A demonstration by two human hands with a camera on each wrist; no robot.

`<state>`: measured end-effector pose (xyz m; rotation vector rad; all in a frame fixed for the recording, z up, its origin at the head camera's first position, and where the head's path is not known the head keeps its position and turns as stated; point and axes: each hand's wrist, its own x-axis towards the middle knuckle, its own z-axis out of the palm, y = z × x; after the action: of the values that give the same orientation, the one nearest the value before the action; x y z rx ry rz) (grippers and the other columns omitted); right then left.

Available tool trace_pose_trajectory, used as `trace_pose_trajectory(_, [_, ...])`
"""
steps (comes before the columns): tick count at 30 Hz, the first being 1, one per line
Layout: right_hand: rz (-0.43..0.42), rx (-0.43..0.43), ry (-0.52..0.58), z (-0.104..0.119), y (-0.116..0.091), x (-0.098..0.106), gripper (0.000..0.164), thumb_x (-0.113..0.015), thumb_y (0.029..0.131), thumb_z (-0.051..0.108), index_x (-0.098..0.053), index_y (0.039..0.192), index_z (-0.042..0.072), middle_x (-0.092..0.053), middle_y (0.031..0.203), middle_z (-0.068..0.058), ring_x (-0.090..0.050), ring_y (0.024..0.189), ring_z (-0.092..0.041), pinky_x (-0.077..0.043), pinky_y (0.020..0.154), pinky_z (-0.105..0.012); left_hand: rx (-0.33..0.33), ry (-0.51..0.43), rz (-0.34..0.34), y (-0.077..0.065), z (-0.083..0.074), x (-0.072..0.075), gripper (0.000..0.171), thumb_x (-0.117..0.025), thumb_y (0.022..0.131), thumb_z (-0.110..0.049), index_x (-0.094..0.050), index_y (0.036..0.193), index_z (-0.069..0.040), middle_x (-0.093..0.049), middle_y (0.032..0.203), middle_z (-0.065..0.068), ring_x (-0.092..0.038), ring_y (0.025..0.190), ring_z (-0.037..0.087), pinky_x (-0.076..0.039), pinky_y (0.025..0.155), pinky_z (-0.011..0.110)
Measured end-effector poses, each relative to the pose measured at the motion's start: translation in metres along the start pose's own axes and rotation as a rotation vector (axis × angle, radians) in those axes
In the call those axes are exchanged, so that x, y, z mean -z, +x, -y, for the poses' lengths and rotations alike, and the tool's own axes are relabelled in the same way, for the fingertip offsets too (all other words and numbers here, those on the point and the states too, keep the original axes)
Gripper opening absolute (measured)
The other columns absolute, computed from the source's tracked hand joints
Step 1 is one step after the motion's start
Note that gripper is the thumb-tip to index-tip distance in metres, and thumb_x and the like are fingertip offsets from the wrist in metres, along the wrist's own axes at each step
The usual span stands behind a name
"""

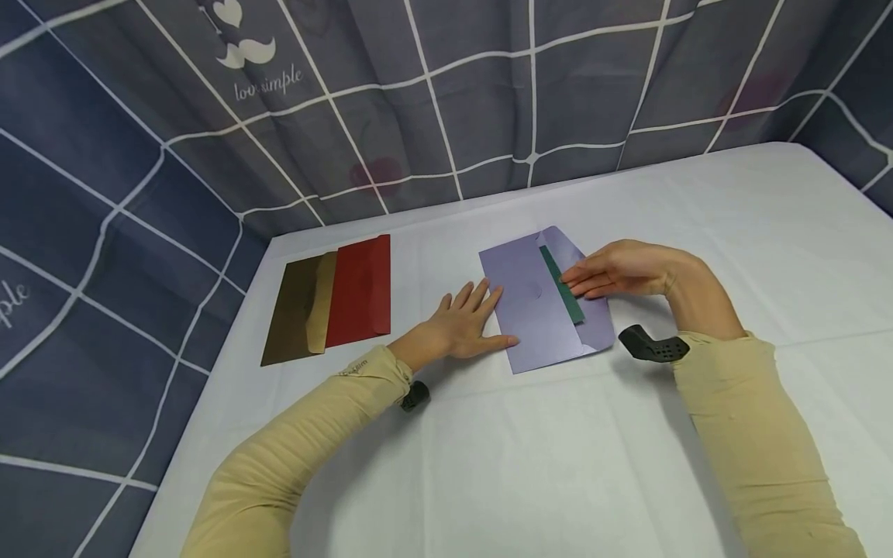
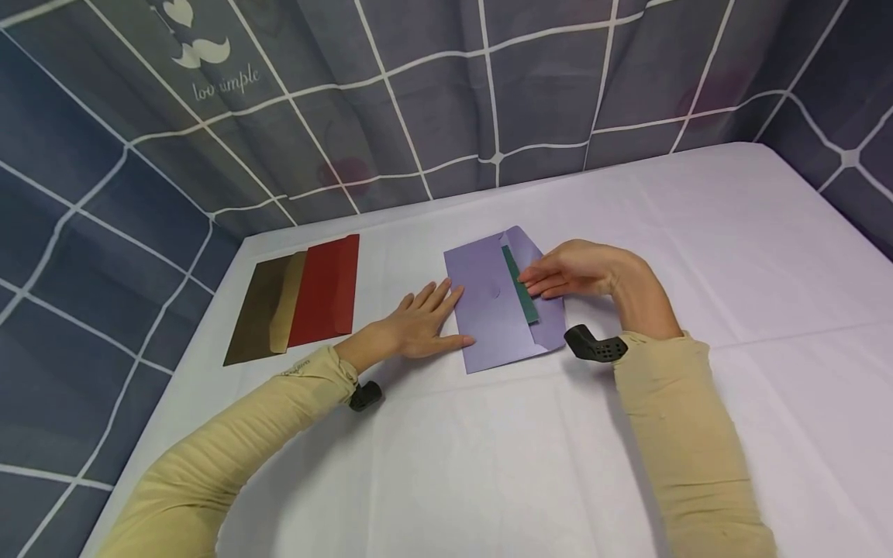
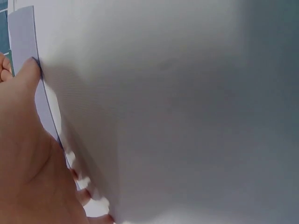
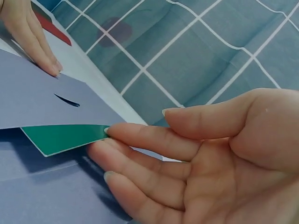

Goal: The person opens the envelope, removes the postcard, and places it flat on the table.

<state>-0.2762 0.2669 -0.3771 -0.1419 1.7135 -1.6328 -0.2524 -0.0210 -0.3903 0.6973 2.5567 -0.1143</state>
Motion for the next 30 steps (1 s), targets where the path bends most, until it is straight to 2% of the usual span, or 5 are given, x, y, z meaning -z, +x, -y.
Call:
trace_pose_trajectory(7, [-0.109, -0.051, -0.111, 0.003, 0.001, 0.001, 0.041, -0.046, 0.102, 0.027, -0.053, 0.130, -0.002, -0.067, 0.105, -0.003, -0.064, 0.096, -0.016, -0.043, 0.078, -0.028, -0.006, 0.008, -0.005, -0.002, -0.001, 0.003, 0.092, -0.034, 0.089, -0.073, 0.006, 0.154, -0.023, 0.011, 0.159, 0.003, 0.007, 0.144, 0.025, -0.003, 0.113, 0.050])
trace_pose_trajectory(10, [-0.147, -0.049, -0.166, 0.005, 0.003, -0.002, 0.039, -0.047, 0.101, 0.031, -0.056, 0.125, 0.002, -0.066, 0.102, -0.001, -0.064, 0.093, -0.015, -0.042, 0.075, -0.029, -0.008, 0.010, -0.007, -0.002, -0.002, 0.003, 0.091, -0.034, 0.089, -0.073, 0.006, 0.154, -0.023, 0.010, 0.159, 0.003, 0.006, 0.144, 0.026, -0.003, 0.112, 0.050])
trace_pose_trajectory(17, [-0.175, -0.050, -0.374, 0.008, 0.008, -0.014, 0.041, -0.049, 0.099, 0.038, -0.067, 0.121, 0.008, -0.059, 0.111, -0.006, -0.057, 0.100, -0.021, -0.034, 0.076, -0.035, 0.004, 0.020, 0.008, 0.000, 0.000, 0.001, 0.091, -0.032, 0.088, -0.074, 0.009, 0.153, -0.025, 0.013, 0.158, 0.002, 0.007, 0.144, 0.025, -0.002, 0.112, 0.051])
trace_pose_trajectory(23, [-0.189, -0.063, -0.437, 0.011, 0.008, -0.018, 0.045, -0.046, 0.100, 0.037, -0.062, 0.126, 0.003, -0.060, 0.110, -0.008, -0.057, 0.101, -0.023, -0.037, 0.080, -0.037, -0.004, 0.015, 0.004, -0.001, 0.000, 0.002, 0.091, -0.032, 0.088, -0.074, 0.008, 0.153, -0.024, 0.013, 0.158, 0.002, 0.007, 0.144, 0.025, -0.002, 0.112, 0.050])
trace_pose_trajectory(30, [-0.180, -0.049, -0.501, 0.011, 0.009, -0.023, 0.044, -0.046, 0.100, 0.037, -0.062, 0.127, 0.007, -0.053, 0.110, -0.011, -0.048, 0.102, -0.027, -0.035, 0.083, -0.040, -0.004, 0.023, 0.003, 0.000, 0.000, 0.002, 0.092, -0.031, 0.088, -0.075, 0.008, 0.153, -0.024, 0.013, 0.158, 0.002, 0.007, 0.144, 0.025, -0.003, 0.112, 0.051])
